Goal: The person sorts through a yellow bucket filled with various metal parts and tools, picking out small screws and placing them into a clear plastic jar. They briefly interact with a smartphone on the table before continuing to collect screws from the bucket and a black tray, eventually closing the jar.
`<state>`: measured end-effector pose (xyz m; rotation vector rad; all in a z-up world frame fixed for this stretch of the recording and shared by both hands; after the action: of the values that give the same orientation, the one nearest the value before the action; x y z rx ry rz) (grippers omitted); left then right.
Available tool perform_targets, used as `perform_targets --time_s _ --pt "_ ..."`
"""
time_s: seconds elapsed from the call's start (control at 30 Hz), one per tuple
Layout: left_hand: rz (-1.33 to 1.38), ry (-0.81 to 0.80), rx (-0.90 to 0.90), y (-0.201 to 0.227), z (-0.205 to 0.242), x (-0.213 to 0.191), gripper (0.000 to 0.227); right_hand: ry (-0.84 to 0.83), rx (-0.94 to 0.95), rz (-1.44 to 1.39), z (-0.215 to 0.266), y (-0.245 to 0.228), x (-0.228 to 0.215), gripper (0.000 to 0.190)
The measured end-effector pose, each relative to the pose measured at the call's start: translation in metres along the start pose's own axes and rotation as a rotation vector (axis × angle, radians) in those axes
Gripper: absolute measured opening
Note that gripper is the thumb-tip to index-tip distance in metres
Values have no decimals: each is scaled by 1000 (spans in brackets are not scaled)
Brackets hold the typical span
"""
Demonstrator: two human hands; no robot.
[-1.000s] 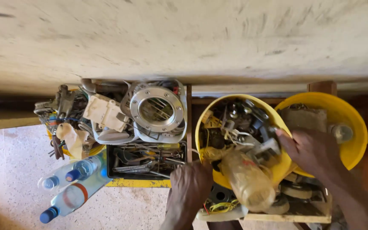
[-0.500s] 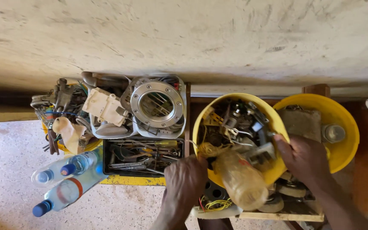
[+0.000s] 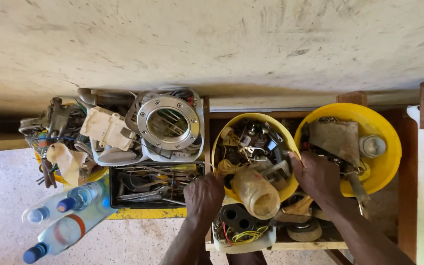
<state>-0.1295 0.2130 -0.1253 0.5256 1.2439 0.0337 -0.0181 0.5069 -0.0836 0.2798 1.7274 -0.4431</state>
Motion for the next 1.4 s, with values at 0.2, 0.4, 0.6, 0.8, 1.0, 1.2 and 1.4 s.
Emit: perform_targets --time_s 0.2,0.4,0.6,0.8,1.0,1.2,1.4 --pt "-38 -62 -82 -11 -6 22 58 -61 16 173 -3 -14 6 59" --pt "-147 -76 -146 -8 -7 21 60 -396 243 -37 0 -8 7 55" --pt "-31 -183 -298 -5 4 -22 78 -612 188 -536 7 -87 -41 56" --pt "73 -237 -322 -18 33 -22 57 -544 140 -314 45 -77 -4 58" --pt "53 -94 -180 -33 63 -18 43 -473 601 -166 58 -9 -102 50" --pt "190 -109 47 40 31 -12 22 -342 889 -174 79 18 -157 56" --pt "-237 116 447 73 -15 53 32 -175 915 -308 106 5 -155 48"
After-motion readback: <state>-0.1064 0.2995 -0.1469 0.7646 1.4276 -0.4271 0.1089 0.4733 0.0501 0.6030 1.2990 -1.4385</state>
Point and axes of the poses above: each hand's wrist, its own z-axis away from the middle knuckle, its own x-axis out of the palm, y = z × x, the point moved 9 cm from there along -z, towards the middle knuckle, and after that the axes turned 14 degrees about y, right-handed, at the moved point
